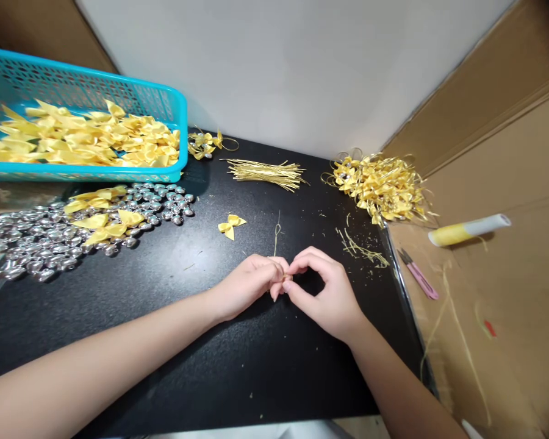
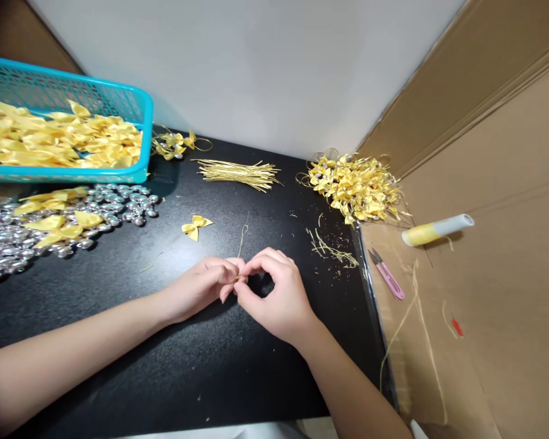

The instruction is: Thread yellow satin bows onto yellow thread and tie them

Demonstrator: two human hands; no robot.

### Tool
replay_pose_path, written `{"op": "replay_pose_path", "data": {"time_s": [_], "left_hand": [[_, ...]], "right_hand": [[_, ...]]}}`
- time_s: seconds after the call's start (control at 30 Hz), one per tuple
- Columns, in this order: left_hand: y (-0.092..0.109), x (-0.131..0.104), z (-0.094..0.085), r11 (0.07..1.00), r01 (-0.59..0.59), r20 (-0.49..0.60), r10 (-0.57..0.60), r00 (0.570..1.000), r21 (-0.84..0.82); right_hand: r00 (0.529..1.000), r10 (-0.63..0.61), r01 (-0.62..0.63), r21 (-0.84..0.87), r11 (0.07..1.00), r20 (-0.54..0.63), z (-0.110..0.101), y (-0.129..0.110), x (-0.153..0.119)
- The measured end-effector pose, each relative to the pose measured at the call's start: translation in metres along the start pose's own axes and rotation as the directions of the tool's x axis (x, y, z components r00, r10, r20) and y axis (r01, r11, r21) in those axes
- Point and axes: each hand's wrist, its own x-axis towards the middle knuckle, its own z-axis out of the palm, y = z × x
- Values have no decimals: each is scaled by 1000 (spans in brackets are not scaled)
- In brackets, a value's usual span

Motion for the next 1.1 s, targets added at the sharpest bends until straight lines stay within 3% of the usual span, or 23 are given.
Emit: {"op": "replay_pose_path", "data": {"time_s": [0.17,0.4,0.67,0.83,1.1], "left_hand": [[0,-1,-1,997,4,5,-4,1000,80],[0,-1,-3,984,-2,33,-4,999,180],[3,-1,2,998,9,-27,-8,1000,60],[4,0,3,1000,17,-9,-17,1000,2],[4,0,3,999,43,-26,-43,999,-13]], "right_hand": [[999,44,-44,47,998,1,1,-2,1],[981,158,-170,110,979,113,-2,0,2],[968,112,-140,112,984,225,-8,2,1],[981,96,-113,94,989,169,-12,-1,2],[997,1,6,-91,996,82,-13,-3,1]]}}
